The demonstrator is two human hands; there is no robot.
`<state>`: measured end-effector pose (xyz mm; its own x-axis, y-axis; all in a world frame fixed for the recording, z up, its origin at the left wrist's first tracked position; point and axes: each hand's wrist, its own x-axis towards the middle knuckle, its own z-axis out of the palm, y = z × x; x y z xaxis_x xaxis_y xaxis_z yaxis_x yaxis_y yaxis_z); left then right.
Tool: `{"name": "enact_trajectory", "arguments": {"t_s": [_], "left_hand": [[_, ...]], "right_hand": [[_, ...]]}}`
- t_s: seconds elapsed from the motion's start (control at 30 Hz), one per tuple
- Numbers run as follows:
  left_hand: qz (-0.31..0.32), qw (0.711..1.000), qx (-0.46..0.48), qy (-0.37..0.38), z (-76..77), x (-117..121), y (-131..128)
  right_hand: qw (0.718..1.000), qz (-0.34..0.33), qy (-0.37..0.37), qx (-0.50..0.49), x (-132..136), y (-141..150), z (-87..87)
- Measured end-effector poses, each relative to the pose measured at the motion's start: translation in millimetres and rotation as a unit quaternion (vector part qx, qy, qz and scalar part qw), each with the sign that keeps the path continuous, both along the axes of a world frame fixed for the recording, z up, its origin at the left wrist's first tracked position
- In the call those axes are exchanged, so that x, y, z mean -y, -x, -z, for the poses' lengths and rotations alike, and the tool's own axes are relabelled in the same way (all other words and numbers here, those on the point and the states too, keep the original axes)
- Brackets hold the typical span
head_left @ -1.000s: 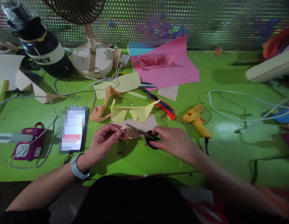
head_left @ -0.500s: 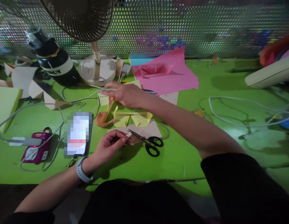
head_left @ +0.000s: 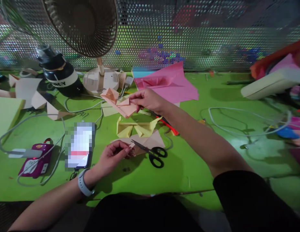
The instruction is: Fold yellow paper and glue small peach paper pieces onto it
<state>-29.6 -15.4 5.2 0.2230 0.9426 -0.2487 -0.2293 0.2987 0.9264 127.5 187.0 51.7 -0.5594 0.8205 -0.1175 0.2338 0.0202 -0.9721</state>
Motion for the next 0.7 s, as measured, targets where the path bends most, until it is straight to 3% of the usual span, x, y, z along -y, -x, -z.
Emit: {"name": "enact_trajectory", "arguments": {"t_s": [0.7], "left_hand": [[0.0, 1.0, -0.002, 0.011, -3.4, 1.2, 0.7]], "right_hand": [[1.0, -0.01, 0.008, -0.019, 17.7, -7.0, 0.1]]}}
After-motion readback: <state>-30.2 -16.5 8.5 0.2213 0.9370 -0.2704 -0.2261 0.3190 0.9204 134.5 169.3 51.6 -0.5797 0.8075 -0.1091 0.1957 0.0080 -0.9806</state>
